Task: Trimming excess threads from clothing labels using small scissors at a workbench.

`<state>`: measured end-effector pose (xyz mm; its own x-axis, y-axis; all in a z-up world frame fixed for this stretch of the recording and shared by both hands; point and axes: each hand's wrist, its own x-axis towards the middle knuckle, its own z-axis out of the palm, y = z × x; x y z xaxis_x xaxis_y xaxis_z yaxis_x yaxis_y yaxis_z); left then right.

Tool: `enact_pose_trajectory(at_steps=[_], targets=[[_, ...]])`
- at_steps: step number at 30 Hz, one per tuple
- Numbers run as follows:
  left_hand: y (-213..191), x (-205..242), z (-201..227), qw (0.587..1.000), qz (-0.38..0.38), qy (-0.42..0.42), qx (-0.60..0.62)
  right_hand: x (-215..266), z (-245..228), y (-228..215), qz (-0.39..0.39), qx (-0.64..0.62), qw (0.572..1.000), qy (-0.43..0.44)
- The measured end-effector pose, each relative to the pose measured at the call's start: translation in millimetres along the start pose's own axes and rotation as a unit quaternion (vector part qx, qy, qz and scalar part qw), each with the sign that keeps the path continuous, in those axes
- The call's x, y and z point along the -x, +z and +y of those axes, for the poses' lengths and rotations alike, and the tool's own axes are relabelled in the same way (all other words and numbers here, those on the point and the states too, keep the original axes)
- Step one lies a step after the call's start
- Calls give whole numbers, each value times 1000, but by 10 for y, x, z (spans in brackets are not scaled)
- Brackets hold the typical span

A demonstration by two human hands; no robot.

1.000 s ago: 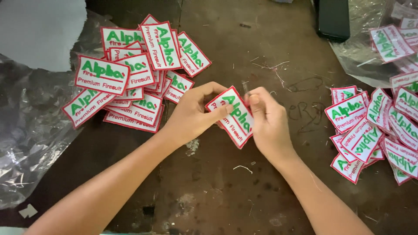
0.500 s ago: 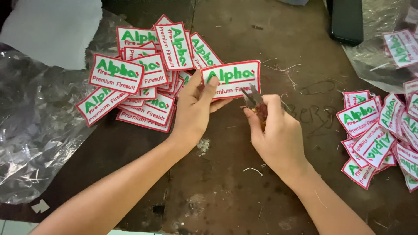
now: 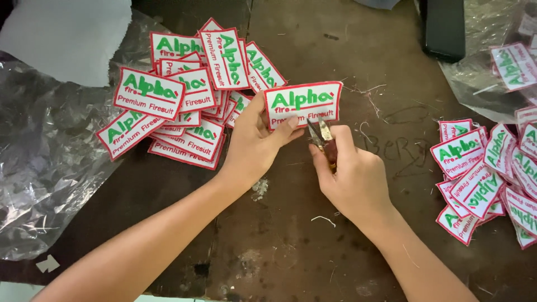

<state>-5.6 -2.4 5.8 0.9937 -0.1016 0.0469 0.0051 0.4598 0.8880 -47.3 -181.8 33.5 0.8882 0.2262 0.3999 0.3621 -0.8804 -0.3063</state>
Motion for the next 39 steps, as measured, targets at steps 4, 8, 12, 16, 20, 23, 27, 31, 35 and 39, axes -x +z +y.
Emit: enact_pose_trajectory(at_steps=[4, 8, 12, 16, 20, 23, 27, 31, 35, 39], targets=[[15, 5, 9, 1000, -15, -16, 16, -12, -7, 0, -1, 0, 1000, 6], [33, 1, 16, 998, -39, -49, 16, -1, 4, 27, -10, -35, 999, 29], [73, 14, 110, 998, -42, -53, 0, 25, 20, 23, -22, 20, 1000, -2], [46, -11, 87, 998, -24, -53, -1, 27, 29, 0, -32, -60, 997, 29], [26, -31, 85, 999, -1, -53, -1, 26, 43, 22, -48, -87, 995, 34], [35, -18, 120, 999, 3, -44, -27, 34, 58, 40, -48, -63, 997, 21], [50, 10, 171, 999, -10, -17, -48, 32, 50, 34, -34, -45, 998, 2], [54, 3, 103, 999, -8, -2, -38, 35, 62, 17, -32, -19, 999, -11], [77, 21, 143, 999, -2, -2, -40, 42, 86, 48, -12, -33, 999, -5], [44, -4, 29, 999, 0, 13, -31, 3, -31, 0, 5, -96, 995, 27]])
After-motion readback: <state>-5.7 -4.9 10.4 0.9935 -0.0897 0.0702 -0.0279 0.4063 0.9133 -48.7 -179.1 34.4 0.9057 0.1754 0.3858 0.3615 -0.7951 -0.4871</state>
